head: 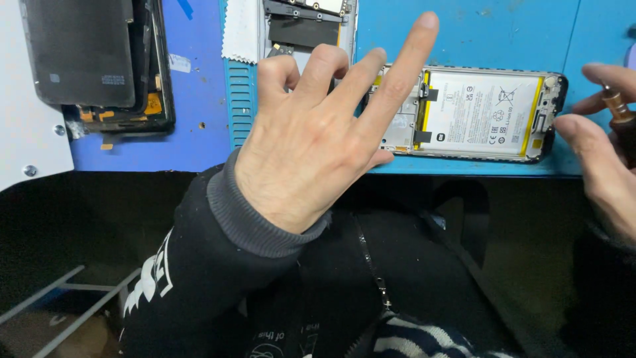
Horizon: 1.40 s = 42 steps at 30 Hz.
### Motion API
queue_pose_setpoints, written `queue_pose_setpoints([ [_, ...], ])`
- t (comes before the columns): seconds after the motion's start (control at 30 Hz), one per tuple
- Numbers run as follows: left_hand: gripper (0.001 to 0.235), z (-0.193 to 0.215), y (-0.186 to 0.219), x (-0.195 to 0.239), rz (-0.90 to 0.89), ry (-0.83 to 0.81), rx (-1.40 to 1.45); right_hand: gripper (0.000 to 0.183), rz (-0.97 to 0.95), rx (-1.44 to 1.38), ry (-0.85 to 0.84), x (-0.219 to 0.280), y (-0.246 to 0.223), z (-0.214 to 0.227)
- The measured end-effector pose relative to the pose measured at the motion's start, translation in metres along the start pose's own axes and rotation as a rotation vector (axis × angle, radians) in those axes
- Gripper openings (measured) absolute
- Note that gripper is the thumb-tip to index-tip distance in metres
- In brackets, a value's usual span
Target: The recorder is disassembling a smartphone, removing the battery and internal components from the screen frame using various tools.
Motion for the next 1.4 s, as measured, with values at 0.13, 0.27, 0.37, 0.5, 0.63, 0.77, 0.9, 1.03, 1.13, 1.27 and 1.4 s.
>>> queue_pose_setpoints([
  [0.13,0.107,-0.002,-0.002,-0.004,0.036,-0.021,0.037,0.051,0.032,-0.035,-0.01,-0.014,-0.054,0.017],
  [0.27,0.097,0.007,0.0,-0.01,0.026,0.0,0.144,0.053,-0.038,0.007,0.02,-0.017,-0.063,0.026],
  [0.37,0.09,0.006,0.005,-0.001,0.029,0.047,0.182,0.052,-0.069,-0.076,0.009,-0.021,-0.058,0.027],
  [0.5,0.081,0.003,0.009,0.013,0.073,0.036,0.267,0.044,-0.235,-0.217,-0.15,-0.017,-0.036,0.014],
  [0.63,0.076,0.028,0.006,0.007,0.11,0.067,0.521,0.034,-0.295,-0.261,-0.092,-0.009,0.065,-0.018],
  [0.77,0.046,0.037,-0.008,0.007,0.228,0.188,0.689,0.029,-0.402,-0.483,-0.075,0.024,0.123,-0.04],
  [0.9,0.022,0.051,-0.009,-0.001,0.216,0.249,0.635,0.016,-0.118,-0.297,0.027,0.018,0.052,0.007],
  [1.03,0.016,0.07,0.003,-0.012,0.052,0.319,0.424,0.026,0.072,-0.13,0.089,0.01,0.029,0.027],
  [1.13,0.011,0.064,0.012,-0.008,-0.041,0.359,0.2,0.049,0.375,0.114,0.155,0.016,-0.011,0.031],
  [1.27,0.012,0.049,0.021,0.005,-0.112,0.332,0.029,0.046,0.305,0.093,0.179,0.015,-0.038,0.034],
  [1.4,0.014,0.042,0.023,0.01,-0.105,0.29,-0.015,0.049,0.438,0.043,0.134,0.021,-0.043,0.032],
])
Point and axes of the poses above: each hand's wrist, its own x-axis away from the middle knuckle, its own z-axis out of the back of the hand, y = z × x, the point moved 9 cm from there along -x, towards the middle knuckle, and after that the axes turned 5 degrees about y, right-handed, at the moved point
